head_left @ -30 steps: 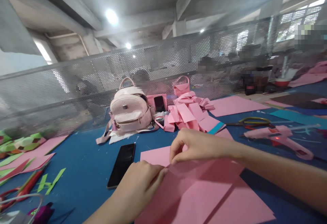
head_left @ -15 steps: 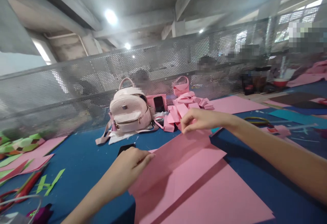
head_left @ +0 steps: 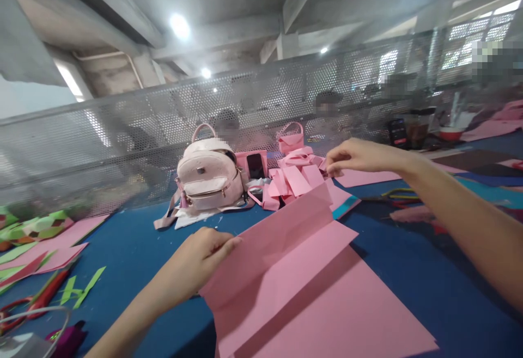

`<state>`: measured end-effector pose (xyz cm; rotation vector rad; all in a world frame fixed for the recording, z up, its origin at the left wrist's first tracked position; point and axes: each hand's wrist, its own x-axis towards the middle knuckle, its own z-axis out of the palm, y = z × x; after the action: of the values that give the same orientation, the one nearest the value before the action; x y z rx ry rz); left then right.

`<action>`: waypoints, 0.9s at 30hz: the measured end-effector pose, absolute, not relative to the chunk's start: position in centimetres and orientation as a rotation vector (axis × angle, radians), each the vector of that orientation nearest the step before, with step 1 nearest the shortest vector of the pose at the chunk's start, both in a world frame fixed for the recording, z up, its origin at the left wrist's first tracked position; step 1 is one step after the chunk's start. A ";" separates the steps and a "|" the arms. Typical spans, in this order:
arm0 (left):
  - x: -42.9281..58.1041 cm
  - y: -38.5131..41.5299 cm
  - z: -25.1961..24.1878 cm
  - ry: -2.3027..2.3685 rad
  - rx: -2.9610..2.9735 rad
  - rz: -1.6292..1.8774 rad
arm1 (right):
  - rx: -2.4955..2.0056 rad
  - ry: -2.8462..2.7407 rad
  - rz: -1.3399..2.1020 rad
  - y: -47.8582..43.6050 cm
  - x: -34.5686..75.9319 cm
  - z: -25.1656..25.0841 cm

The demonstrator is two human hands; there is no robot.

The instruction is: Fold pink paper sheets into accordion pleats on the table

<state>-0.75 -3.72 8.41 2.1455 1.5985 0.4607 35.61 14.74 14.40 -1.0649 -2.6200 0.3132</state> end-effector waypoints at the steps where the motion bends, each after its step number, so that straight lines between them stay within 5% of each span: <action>1: -0.8 -3.7 8.4 1.599 2.133 0.465 | -1.090 -2.567 0.231 14.3 35.5 14.8; 11: -1.5 -1.4 7.2 1.329 1.903 0.535 | -0.351 -2.810 -0.127 5.7 27.5 12.5; 16: -1.5 -1.2 6.9 1.258 1.821 0.533 | -0.317 -2.829 -0.239 5.7 25.7 10.1; 27: -0.9 -0.9 5.7 1.270 1.823 0.561 | -0.591 -3.016 0.071 7.1 25.0 8.9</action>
<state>-0.90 -0.95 5.65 1.8231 1.2704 0.5608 24.96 7.11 8.94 -0.5909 -3.0159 0.0710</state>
